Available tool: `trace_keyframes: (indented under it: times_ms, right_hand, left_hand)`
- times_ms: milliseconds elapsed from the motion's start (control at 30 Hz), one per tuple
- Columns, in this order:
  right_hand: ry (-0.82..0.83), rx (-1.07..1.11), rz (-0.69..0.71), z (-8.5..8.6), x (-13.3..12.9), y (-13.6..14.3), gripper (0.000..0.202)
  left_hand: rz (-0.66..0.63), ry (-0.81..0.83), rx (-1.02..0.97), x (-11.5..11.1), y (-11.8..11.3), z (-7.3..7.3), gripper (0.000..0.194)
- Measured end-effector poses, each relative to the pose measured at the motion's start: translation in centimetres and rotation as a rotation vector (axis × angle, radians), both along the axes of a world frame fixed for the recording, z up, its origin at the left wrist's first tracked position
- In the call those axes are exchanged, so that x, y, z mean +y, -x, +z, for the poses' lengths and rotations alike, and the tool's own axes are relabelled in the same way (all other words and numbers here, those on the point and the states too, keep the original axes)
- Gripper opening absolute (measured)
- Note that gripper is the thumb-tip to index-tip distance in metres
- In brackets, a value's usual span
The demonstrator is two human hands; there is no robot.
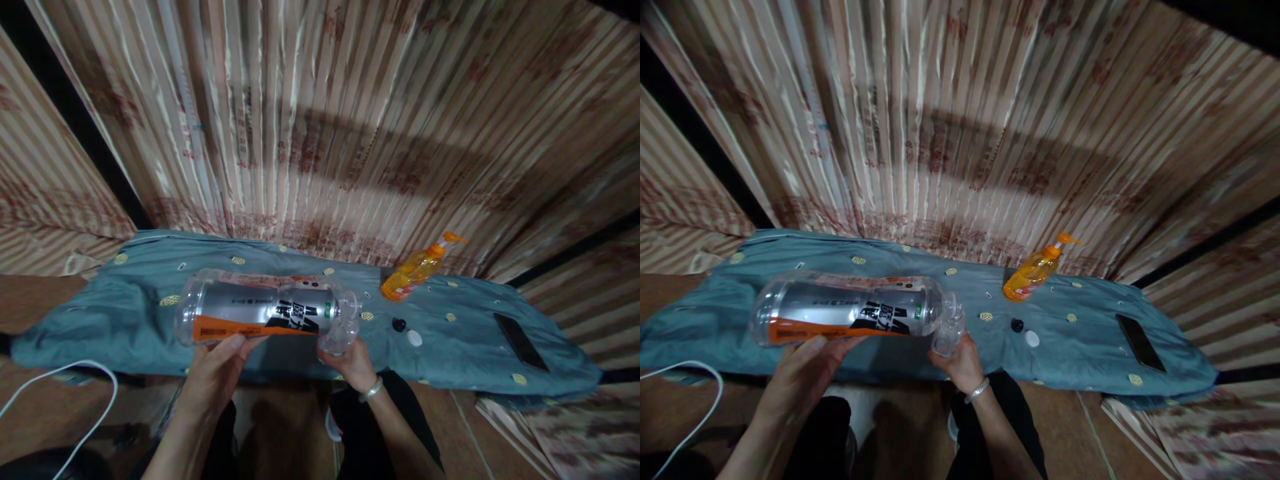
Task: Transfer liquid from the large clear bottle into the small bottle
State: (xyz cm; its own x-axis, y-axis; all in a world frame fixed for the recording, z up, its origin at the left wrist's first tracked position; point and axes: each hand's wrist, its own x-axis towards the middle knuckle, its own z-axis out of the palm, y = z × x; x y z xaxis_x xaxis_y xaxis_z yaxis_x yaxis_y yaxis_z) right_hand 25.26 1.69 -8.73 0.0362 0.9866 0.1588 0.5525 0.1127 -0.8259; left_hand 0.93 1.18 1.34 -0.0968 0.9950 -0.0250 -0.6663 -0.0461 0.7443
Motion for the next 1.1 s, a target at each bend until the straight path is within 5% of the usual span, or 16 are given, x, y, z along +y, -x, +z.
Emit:
trace_keyframes:
  times_ms: [1100]
  right_hand:
    - [0.015,-0.023,0.052,0.21,-0.16,-0.41,0.021]
  left_hand:
    - [-0.009,0.050,0.070,-0.20,0.20,-0.43,0.051]
